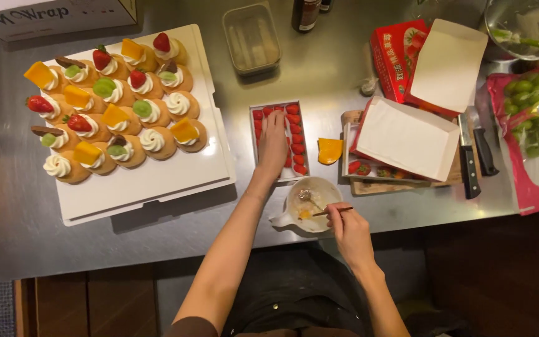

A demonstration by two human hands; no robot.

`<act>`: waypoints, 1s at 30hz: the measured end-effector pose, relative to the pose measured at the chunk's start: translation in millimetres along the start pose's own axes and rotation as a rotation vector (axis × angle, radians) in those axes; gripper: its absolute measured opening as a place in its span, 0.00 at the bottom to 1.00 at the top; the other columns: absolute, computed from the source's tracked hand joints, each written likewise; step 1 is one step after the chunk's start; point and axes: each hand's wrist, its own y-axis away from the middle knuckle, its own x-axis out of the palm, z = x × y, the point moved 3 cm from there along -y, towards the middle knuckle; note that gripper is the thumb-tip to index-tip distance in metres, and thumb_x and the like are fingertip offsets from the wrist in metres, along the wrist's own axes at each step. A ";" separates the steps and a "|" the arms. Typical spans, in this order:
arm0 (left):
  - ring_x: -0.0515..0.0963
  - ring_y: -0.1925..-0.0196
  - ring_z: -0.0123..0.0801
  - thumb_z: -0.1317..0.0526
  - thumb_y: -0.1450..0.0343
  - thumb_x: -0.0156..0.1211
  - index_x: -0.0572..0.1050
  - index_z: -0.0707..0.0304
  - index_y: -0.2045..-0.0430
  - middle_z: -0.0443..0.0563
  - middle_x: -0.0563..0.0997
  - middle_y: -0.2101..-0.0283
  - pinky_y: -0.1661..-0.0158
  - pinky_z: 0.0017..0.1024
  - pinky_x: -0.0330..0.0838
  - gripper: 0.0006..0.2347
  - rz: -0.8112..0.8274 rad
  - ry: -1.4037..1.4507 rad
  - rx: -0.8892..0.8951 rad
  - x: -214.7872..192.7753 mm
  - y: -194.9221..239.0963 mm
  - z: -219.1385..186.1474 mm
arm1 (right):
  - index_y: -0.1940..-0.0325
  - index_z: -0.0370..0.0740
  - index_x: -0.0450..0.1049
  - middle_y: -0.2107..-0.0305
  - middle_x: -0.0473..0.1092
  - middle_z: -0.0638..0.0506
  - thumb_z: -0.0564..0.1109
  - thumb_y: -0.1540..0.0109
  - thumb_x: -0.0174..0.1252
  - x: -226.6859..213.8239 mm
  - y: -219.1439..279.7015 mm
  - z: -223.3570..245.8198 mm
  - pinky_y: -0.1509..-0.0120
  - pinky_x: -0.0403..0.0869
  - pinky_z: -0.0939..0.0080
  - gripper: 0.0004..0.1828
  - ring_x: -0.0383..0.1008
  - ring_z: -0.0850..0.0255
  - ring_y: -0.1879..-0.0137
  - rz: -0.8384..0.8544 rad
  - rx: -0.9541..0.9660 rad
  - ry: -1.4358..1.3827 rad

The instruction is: The person brushes a glaze onto strawberries with a brush and places the glazed strawberries onto cream-topped tarts arranged in a box, working one strawberry at a time. They mix the glaze in a bowl with a spoon, discard residue into a bin, and at the end close and stack the empty strawberry boxes on the counter.

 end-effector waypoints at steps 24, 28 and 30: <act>0.73 0.49 0.29 0.71 0.26 0.61 0.67 0.66 0.41 0.54 0.71 0.49 0.48 0.25 0.73 0.18 0.001 0.927 -0.422 -131.5 19.6 -127.6 | 0.55 0.37 0.68 0.69 0.69 0.49 0.58 0.21 0.46 -107.5 -32.3 39.7 0.62 0.69 0.67 0.22 0.70 0.63 0.67 -0.632 0.003 -0.925; 0.81 0.49 0.34 0.70 0.25 0.57 0.64 0.68 0.40 0.56 0.71 0.42 0.46 0.31 0.78 0.17 0.013 1.173 -0.396 -187.4 28.2 -148.3 | 0.55 0.37 0.68 0.66 0.68 0.51 0.57 0.21 0.50 -69.9 -44.7 76.4 0.58 0.67 0.67 0.21 0.67 0.65 0.61 -0.558 -0.106 -1.184; 0.82 0.48 0.37 0.71 0.25 0.58 0.63 0.69 0.42 0.57 0.70 0.45 0.46 0.33 0.80 0.17 -0.020 1.206 -0.377 -212.2 32.3 -148.5 | 0.55 0.38 0.69 0.67 0.67 0.52 0.58 0.21 0.51 -44.5 -49.1 105.0 0.59 0.65 0.68 0.21 0.65 0.66 0.62 -0.505 -0.107 -1.237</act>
